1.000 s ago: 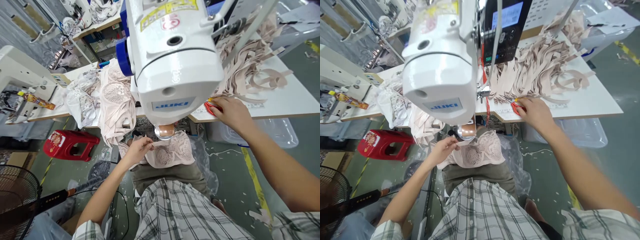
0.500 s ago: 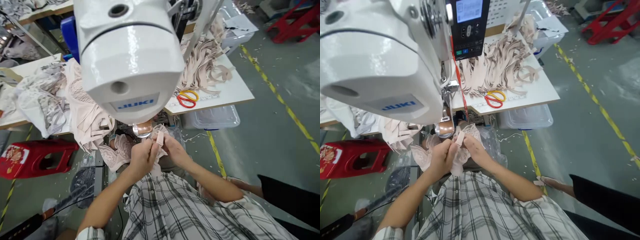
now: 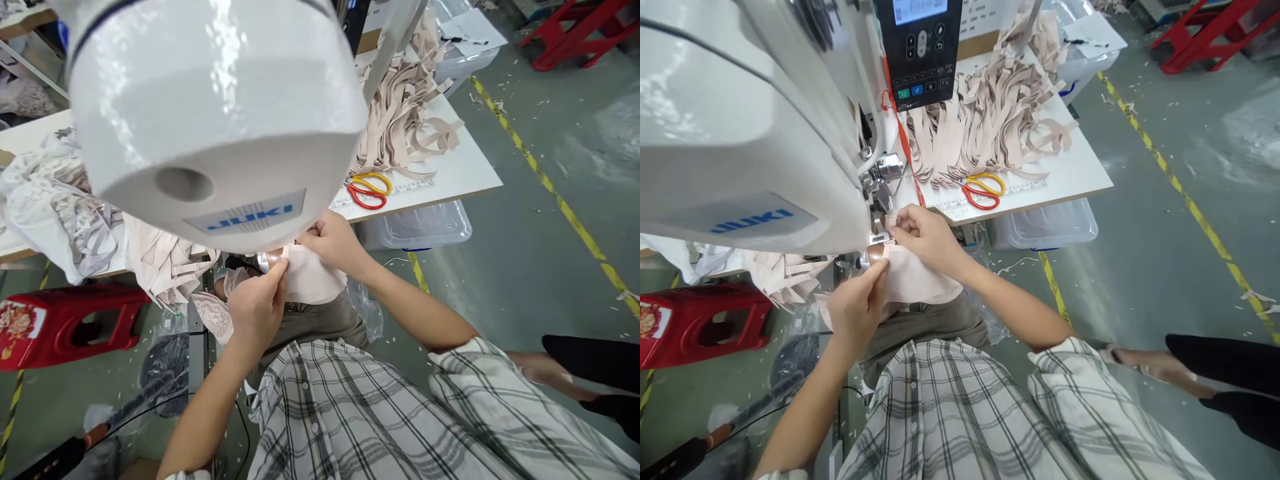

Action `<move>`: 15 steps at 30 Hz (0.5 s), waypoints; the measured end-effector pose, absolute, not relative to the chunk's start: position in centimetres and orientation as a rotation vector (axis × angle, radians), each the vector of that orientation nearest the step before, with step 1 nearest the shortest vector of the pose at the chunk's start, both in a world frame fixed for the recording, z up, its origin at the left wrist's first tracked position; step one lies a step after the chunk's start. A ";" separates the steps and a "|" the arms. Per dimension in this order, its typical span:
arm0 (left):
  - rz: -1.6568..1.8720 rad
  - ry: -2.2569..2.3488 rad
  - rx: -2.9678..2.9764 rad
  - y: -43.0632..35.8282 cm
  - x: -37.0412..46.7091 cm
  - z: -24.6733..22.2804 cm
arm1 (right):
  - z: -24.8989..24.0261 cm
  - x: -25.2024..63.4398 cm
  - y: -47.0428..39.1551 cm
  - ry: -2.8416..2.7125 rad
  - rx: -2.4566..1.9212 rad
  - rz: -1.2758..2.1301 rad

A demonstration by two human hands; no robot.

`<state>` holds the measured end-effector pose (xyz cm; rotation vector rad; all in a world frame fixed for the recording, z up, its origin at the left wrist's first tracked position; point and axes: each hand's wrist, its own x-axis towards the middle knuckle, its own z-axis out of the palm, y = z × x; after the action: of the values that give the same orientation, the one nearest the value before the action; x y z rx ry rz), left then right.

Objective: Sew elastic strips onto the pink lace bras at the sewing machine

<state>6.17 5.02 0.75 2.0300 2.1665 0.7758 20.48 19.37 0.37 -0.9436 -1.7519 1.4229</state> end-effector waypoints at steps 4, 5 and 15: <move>0.742 2.273 2.122 5.6 5.8 1.1 | 0.8 19.7 20.6 -1.936 -0.904 1.265; 0.733 2.283 2.128 5.7 5.7 1.3 | 0.8 19.6 20.8 -1.963 -0.893 1.219; 0.742 2.275 2.203 6.2 4.9 1.8 | 0.2 18.4 22.0 -2.124 -0.950 1.021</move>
<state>4.90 6.20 1.78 2.2030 2.2747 0.7417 18.39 22.02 0.20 -0.9498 -2.1243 1.0209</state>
